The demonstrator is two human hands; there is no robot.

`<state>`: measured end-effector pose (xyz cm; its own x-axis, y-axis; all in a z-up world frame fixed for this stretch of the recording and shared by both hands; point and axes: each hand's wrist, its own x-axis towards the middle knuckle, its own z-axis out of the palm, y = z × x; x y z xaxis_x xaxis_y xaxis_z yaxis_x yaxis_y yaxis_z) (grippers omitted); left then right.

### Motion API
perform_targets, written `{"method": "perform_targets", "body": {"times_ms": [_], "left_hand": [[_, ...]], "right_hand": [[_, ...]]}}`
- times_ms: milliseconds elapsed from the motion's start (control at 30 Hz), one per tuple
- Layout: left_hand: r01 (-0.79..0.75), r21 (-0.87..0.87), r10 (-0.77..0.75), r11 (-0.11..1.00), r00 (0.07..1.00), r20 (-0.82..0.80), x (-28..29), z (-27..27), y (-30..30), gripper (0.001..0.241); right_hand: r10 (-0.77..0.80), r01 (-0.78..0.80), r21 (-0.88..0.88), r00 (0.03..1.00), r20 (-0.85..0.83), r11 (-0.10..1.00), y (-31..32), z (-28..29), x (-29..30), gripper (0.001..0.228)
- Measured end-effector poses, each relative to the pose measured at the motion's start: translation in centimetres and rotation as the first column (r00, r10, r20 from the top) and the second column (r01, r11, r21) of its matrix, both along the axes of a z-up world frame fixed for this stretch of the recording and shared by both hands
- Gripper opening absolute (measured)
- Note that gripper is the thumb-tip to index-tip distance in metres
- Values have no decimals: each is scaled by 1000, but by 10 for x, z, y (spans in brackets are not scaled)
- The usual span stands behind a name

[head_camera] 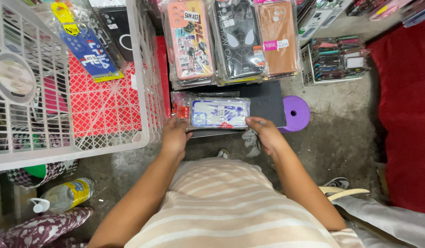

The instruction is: The person removes various mobile phone cases and accessories from a white basket, unpacks several from plastic sleeves, and places them on a counter. The person handles multiple differently colored and patterned phone cases and their packaging one at a time.

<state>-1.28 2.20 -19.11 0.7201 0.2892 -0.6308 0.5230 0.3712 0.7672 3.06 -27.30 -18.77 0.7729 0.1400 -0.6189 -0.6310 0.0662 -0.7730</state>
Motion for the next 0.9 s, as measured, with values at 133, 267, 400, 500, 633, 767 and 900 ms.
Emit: {"method": "perform_targets", "body": {"times_ms": [133,267,400,500,633,767,900], "left_hand": [[-137,-86,136,987,991,-18,10,-14,0,31],[-190,-118,192,975,981,9,18,-20,-4,26],[-155,-24,155,988,988,-9,18,-16,-7,26],[-104,17,101,994,989,103,8,3,-10,44],[143,423,-202,895,975,97,-8,36,-10,80],[336,278,-393,900,902,179,-28,97,9,77],[753,146,-756,641,588,287,-41,193,52,55]], "right_hand": [[41,-23,-161,993,108,987,14,-15,20,29],[106,-50,-267,974,200,962,21,-24,25,26],[225,-20,-481,900,373,876,27,-21,30,25],[259,-22,-564,903,343,825,30,-12,29,27],[375,20,-702,834,404,712,26,9,24,33],[491,-117,-769,826,276,629,13,51,13,27],[612,-390,-556,735,291,734,17,103,12,22]]}}
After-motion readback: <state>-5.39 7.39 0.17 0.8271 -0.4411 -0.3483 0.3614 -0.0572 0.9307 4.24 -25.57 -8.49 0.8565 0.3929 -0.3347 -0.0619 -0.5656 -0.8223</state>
